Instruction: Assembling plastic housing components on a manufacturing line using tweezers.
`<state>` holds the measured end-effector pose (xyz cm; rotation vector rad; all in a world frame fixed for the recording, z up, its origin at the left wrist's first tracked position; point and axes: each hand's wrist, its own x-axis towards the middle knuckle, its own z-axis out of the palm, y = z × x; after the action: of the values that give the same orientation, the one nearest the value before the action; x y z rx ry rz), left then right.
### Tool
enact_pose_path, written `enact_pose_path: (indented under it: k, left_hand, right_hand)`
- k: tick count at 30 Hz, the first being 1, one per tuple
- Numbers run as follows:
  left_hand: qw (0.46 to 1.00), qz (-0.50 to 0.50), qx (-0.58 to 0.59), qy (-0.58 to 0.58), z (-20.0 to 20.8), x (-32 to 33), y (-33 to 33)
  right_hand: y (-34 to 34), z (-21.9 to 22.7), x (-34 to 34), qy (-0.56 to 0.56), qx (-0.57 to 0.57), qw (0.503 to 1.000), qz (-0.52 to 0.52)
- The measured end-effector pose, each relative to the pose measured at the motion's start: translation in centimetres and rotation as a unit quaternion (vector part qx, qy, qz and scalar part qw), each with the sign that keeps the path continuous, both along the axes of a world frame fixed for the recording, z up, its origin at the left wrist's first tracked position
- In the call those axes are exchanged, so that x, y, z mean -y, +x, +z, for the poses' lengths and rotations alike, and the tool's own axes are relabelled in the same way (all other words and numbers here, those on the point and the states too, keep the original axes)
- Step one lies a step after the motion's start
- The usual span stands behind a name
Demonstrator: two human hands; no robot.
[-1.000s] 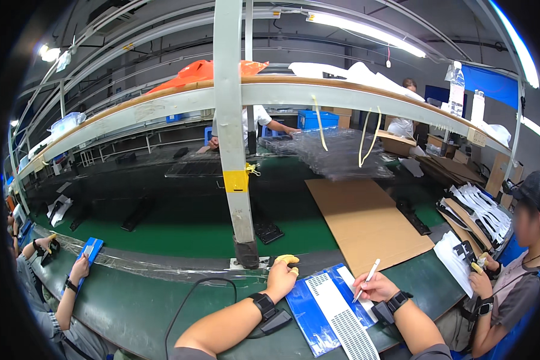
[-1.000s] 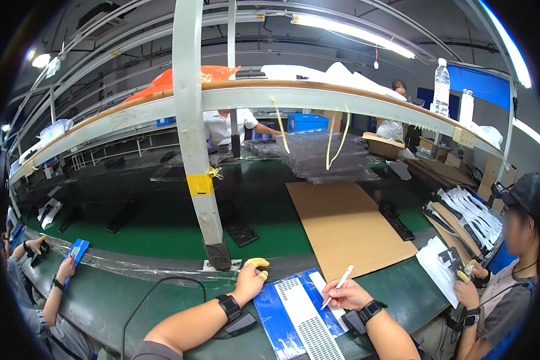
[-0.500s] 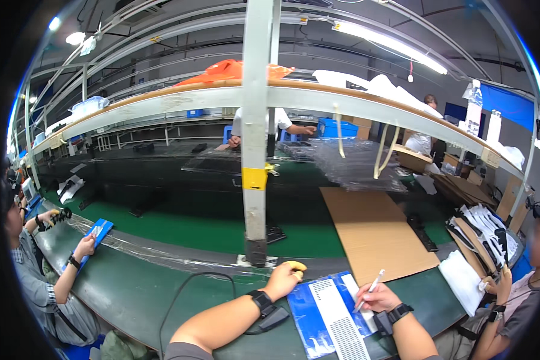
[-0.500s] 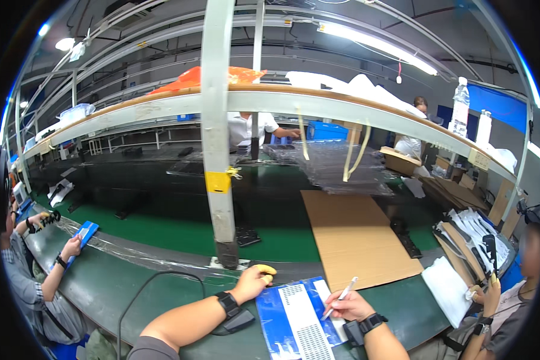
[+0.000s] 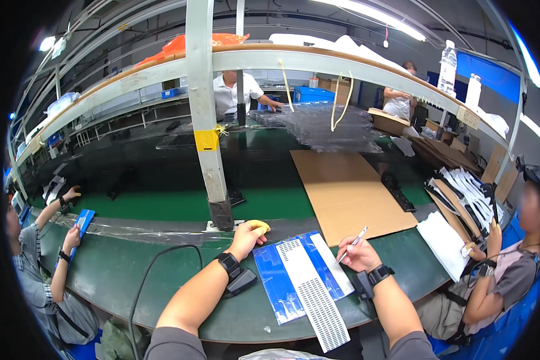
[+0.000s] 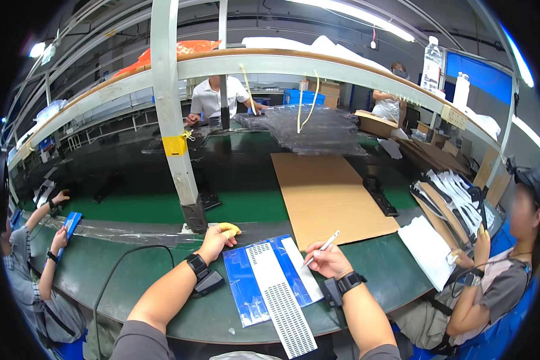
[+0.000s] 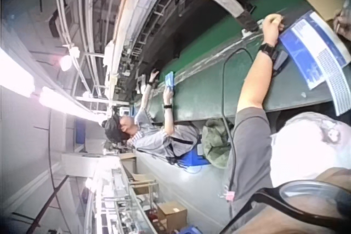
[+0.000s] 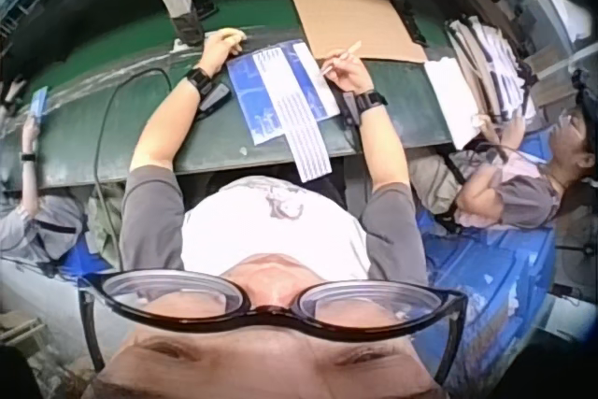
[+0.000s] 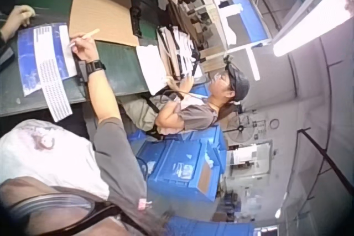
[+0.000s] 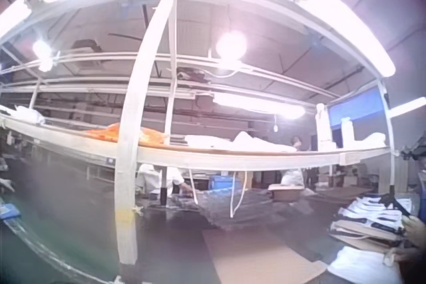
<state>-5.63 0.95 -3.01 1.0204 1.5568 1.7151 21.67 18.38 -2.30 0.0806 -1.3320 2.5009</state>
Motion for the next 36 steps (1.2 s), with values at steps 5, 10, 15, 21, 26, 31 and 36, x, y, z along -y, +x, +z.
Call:
enact_pose_path:
  k: [5, 10, 15, 21, 26, 31, 36]
  left_hand:
    - [1.000, -0.002, 0.027, -0.010, -0.5, 0.2, 0.5]
    - [1.000, -0.005, 0.019, -0.015, -0.4, 0.3, 0.8]
    - [1.000, -0.008, 0.021, -0.022, -0.1, 1.1, 1.3]
    - [0.998, -0.019, -0.021, -0.056, 0.0, 0.3, 2.1]
    - [0.998, -0.003, -0.017, -0.059, 0.0, 0.9, 1.0]
    - [0.997, -0.001, -0.013, -0.073, 0.3, 0.3, 1.7]
    - [0.997, -0.001, -0.015, -0.074, 0.3, 0.8, 1.1]
  right_hand:
    - [0.6, -1.0, -0.2, -0.037, 0.021, 0.999, -0.031]
    - [1.0, -0.9, 0.2, -0.028, 0.030, 0.999, -0.024]
    - [0.6, -0.4, 0.7, 0.002, 0.071, 0.997, 0.015]
    - [0.6, 3.0, 0.1, -0.008, 0.026, 0.998, -0.054]
    - [2.0, 4.6, -2.3, 0.112, 0.030, 0.947, -0.300]
    - [6.9, 6.1, -10.8, 0.402, 0.190, 0.661, -0.604]
    - [4.5, 6.5, -9.1, 0.545, 0.302, 0.672, -0.401]
